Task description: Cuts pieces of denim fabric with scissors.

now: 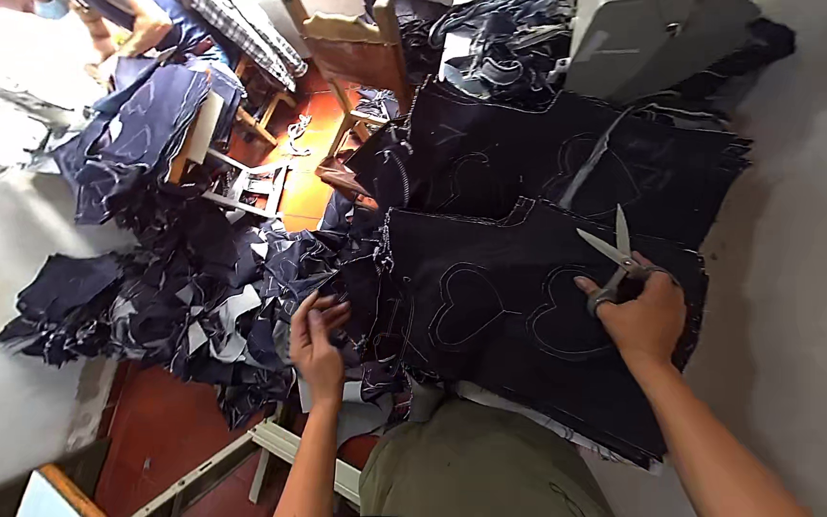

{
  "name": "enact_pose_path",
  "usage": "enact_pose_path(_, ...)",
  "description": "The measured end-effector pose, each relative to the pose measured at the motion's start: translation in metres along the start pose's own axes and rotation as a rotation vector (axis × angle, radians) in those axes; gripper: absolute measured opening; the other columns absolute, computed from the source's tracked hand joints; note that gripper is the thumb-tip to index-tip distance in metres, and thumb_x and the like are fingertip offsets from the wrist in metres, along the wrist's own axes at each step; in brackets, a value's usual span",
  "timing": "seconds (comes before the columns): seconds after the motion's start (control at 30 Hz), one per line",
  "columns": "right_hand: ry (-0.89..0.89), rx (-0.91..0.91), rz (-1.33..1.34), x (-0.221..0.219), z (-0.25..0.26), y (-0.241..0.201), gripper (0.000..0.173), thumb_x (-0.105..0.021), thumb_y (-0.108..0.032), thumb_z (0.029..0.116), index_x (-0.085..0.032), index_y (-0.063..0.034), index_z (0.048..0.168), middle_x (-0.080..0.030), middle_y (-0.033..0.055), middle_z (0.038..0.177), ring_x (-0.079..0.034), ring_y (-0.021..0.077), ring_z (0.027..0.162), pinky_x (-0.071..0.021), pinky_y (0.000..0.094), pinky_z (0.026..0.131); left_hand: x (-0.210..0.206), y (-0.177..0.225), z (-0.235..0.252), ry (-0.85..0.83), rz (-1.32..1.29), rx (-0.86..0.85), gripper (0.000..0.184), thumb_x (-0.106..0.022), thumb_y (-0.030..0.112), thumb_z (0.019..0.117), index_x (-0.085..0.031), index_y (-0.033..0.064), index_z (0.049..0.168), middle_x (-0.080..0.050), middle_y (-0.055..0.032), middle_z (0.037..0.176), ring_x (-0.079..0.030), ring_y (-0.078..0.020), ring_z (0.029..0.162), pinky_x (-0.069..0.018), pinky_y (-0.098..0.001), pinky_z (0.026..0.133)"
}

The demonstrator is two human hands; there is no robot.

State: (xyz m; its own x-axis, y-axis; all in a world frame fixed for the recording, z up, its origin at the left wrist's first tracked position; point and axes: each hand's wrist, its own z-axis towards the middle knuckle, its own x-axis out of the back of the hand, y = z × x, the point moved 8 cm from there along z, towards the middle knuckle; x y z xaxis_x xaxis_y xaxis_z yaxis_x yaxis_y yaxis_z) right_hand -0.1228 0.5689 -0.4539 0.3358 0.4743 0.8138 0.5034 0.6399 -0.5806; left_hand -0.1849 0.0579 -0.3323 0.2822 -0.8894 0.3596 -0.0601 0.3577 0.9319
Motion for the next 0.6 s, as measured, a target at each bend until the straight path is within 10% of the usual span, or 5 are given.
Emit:
enact_pose_path(0.07,-0.009,0.005,-0.024,0.001,0.001,-0.001,0.082,-0.087,-0.046,0.0779,-0.056,0.0030,0.135,-0.057,0.0307,0.138,-0.055,0.0531,0.125,-0.0412,0.0686,0.105,0.044,-0.079,-0.037,-0.008,0.328,0.211,0.031,-0.043,0.010,0.1064,-0.060,-0.0131,0.118,-0.071,-0.0177,0.099,-0.073,-0.0231,0.088,-0.0620,-0.0412,0.083)
enact_pose_path(0.17,-0.033,0.021,-0.051,0.001,0.004,-0.004,0.081,-0.085,-0.045,0.0810,-0.054,0.0039,0.137,-0.056,0.0318,0.139,-0.054,0.0532,0.127,-0.0414,0.0672,0.105,0.019,-0.175,-0.107,-0.609,0.564,0.385,0.029,-0.057,0.013,0.1026,-0.071,0.0004,0.124,-0.071,-0.0150,0.127,-0.066,-0.0243,0.122,-0.0484,-0.0434,0.112)
enact_pose_path(0.33,-0.073,-0.032,-0.070,0.006,0.004,-0.010,0.080,-0.086,-0.043,0.0819,-0.054,0.0058,0.136,-0.056,0.0368,0.132,-0.054,0.0550,0.124,-0.0423,0.0694,0.102,-0.029,-0.184,-0.127,-0.617,0.342,0.198,0.066,-0.078,0.034,0.0885,-0.055,-0.0042,0.137,-0.060,-0.0210,0.137,-0.059,-0.0286,0.129,-0.0460,-0.0440,0.113)
enact_pose_path(0.6,-0.092,0.066,-0.021,0.022,0.002,-0.037,0.078,-0.090,-0.031,0.0790,-0.054,0.0093,0.135,-0.056,0.0387,0.131,-0.052,0.0561,0.125,-0.0369,0.0692,0.108,0.005,-0.142,-0.123,-0.666,0.599,0.138,0.034,-0.062,0.027,0.0994,-0.063,-0.0007,0.119,-0.071,-0.0185,0.104,-0.070,-0.0342,0.102,-0.0547,-0.0544,0.093)
